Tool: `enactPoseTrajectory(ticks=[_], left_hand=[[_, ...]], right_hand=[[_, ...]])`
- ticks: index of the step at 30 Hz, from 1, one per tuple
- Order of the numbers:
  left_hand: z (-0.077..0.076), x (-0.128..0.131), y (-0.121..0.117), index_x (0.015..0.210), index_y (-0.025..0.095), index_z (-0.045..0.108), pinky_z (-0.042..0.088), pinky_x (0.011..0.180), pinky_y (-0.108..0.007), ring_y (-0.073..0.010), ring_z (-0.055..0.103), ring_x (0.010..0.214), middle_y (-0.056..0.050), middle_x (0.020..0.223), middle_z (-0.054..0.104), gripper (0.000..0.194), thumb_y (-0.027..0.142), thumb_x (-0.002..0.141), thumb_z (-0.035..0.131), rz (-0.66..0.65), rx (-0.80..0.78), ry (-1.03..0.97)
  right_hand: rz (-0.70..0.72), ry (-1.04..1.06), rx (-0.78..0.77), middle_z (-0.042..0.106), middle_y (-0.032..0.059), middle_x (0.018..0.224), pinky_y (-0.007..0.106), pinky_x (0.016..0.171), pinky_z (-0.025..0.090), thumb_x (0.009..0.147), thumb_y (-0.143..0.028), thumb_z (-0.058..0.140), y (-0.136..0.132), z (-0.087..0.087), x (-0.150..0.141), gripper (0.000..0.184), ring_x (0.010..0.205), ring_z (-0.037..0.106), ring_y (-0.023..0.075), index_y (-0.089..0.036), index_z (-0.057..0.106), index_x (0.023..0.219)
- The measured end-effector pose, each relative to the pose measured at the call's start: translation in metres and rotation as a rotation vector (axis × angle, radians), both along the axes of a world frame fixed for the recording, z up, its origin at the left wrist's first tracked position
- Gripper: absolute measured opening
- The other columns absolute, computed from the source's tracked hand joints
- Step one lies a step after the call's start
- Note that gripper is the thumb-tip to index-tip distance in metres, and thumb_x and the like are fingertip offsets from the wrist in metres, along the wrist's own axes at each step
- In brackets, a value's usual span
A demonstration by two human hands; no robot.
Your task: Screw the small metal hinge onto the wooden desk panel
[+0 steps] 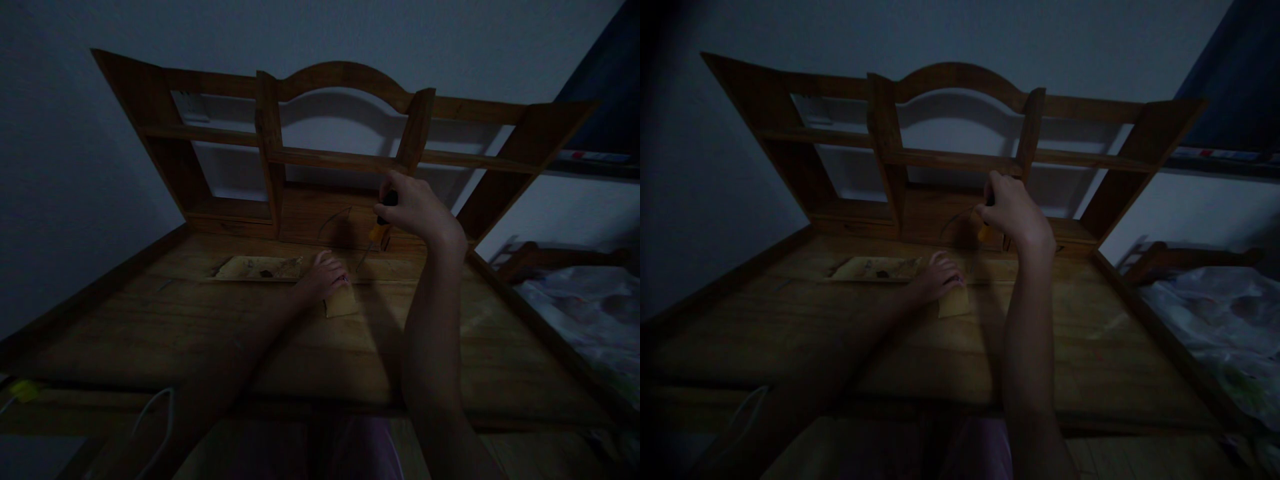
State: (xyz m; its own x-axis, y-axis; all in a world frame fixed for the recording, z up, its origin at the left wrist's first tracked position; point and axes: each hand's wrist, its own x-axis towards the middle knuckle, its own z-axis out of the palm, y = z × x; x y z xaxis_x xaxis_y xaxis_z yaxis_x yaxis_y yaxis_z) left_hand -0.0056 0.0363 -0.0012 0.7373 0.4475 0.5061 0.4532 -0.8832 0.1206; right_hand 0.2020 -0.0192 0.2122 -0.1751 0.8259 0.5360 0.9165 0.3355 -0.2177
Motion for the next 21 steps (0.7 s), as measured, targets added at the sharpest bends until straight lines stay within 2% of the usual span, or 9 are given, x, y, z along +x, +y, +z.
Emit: enactPoseTrajectory(ticks=[8,14,21], left_hand=[[0.004,0.000,-0.001,0.090,0.022,0.067,0.023,0.121,-0.056,-0.0196,0.066,0.097,0.000,0.091,0.073,0.020,0.038,0.100,0.060,0.009,0.020,-0.015],[0.010,-0.001,-0.010,0.103,0.021,0.064,0.027,0.119,-0.054,-0.0225,0.061,0.107,-0.005,0.104,0.071,0.011,0.025,0.101,0.054,0.007,0.101,0.096],[0.000,0.001,-0.006,0.106,0.022,0.065,0.027,0.119,-0.053,-0.0221,0.060,0.110,-0.005,0.107,0.070,0.016,0.025,0.105,0.049,0.028,0.160,0.142]], right_hand=[[-0.004,0.017,0.001,0.067,0.0072,0.093,0.041,0.081,0.048,0.080,-0.020,0.066,-0.002,0.001,-0.001,0.012,0.095,0.064,0.0280,-0.024,0.060,0.090],[0.001,0.027,0.014,0.067,0.0065,0.089,0.040,0.079,0.048,0.079,-0.018,0.066,-0.003,0.000,-0.002,0.012,0.089,0.064,0.0265,-0.023,0.060,0.088],[-0.006,0.025,-0.001,0.068,0.0072,0.090,0.043,0.081,0.049,0.080,-0.018,0.067,-0.004,0.001,-0.003,0.013,0.093,0.065,0.0282,-0.023,0.062,0.090]])
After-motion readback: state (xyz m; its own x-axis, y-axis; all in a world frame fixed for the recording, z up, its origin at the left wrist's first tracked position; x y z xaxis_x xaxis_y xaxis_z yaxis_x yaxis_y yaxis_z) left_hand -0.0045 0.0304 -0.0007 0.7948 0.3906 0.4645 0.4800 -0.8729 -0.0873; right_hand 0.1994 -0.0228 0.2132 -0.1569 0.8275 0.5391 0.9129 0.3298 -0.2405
